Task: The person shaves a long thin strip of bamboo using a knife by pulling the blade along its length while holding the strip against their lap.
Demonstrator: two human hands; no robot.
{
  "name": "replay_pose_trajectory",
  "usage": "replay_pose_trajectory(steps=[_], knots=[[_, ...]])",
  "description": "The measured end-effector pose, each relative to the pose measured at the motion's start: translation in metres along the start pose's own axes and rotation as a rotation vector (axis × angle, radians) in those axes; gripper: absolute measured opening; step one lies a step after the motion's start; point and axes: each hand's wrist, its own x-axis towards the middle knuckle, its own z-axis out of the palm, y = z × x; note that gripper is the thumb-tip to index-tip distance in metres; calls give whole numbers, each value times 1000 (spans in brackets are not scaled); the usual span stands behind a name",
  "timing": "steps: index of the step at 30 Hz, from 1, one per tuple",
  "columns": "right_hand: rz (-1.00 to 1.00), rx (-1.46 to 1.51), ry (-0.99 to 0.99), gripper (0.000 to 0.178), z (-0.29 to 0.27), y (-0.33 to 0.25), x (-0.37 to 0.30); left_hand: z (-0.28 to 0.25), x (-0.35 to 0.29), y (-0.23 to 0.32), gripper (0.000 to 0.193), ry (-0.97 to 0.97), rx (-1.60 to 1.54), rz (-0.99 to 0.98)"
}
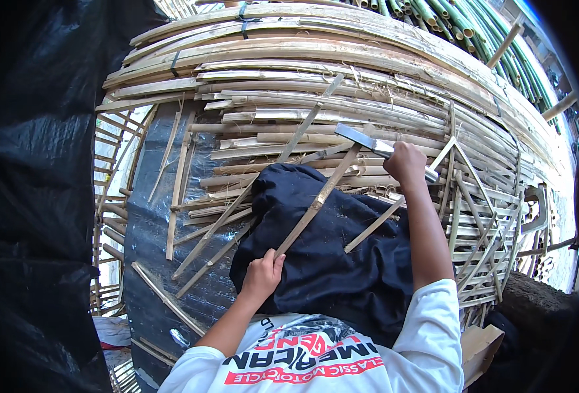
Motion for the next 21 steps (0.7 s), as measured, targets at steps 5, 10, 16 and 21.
replay_pose_trajectory(steps=[5, 10, 16, 21], knots=[[381, 220, 123, 30, -18, 69, 5, -2, -2, -10, 29, 33, -156, 32], [-72, 246, 131, 24, -25, 52, -50, -12, 10, -31, 36, -270, -413, -132], [-505, 91, -223, 31, 18, -28, -90, -16, 23, -35, 40, -477, -605, -342], [-521, 58, -213, 26, 43, -23, -56, -13, 30, -32, 43, -467, -676, -373]])
